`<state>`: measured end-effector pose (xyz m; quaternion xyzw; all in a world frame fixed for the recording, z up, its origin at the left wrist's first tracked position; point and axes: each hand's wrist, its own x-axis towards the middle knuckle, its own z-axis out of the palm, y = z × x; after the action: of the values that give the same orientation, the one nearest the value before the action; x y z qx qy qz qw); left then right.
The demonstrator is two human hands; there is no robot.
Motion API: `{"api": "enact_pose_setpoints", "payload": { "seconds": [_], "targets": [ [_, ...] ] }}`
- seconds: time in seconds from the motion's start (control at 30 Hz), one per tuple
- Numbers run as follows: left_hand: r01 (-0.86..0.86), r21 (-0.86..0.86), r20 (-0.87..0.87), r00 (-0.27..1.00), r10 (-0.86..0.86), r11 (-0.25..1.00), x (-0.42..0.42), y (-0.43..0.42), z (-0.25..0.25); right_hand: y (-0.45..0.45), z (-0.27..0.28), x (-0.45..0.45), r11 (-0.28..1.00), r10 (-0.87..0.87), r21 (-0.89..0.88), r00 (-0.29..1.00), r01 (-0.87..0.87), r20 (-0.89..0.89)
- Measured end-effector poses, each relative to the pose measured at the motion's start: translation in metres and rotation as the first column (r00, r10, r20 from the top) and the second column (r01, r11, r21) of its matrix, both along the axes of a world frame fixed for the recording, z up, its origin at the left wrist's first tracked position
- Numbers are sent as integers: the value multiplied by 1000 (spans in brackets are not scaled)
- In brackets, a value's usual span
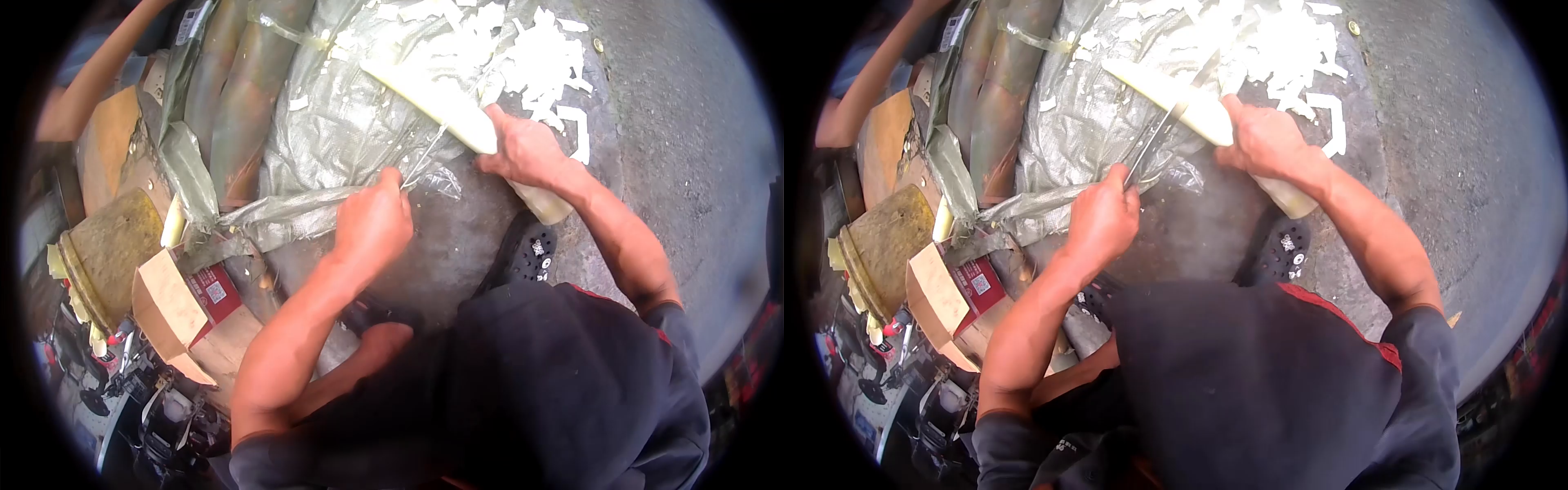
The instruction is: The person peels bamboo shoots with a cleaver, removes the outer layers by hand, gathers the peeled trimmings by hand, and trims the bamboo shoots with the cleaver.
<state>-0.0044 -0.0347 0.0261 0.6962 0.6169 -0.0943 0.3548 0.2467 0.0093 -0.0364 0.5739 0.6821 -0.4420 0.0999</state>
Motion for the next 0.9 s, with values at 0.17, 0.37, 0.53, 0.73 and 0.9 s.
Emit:
{"api": "enact_pose_setpoints", "payload": {
  "seconds": [0.17, 0.37, 0.53, 0.73, 0.9],
  "targets": [
    [-52, -3, 100, 994, 52, 999, -15, 13, 8, 6, 0, 13, 813, -455, -562, 768, 152, -451],
    [-93, -47, 109, 989, 98, 995, 1, 18, 6, -1, -1, 5, 721, -561, -666, 726, 192, -398],
    [-88, -13, 146, 985, 89, 996, -10, 16, 2, -1, -3, 7, 861, -418, -470, 795, 192, -440],
    [-48, -7, 167, 985, 49, 999, -18, 8, 9, -30, -7, 15, 159, -890, -973, 451, 167, -68],
    [-44, 1, 152, 987, 43, 999, -19, 11, 8, -35, -1, -1, 527, -829, -779, 408, 339, -383]
  ]
}}
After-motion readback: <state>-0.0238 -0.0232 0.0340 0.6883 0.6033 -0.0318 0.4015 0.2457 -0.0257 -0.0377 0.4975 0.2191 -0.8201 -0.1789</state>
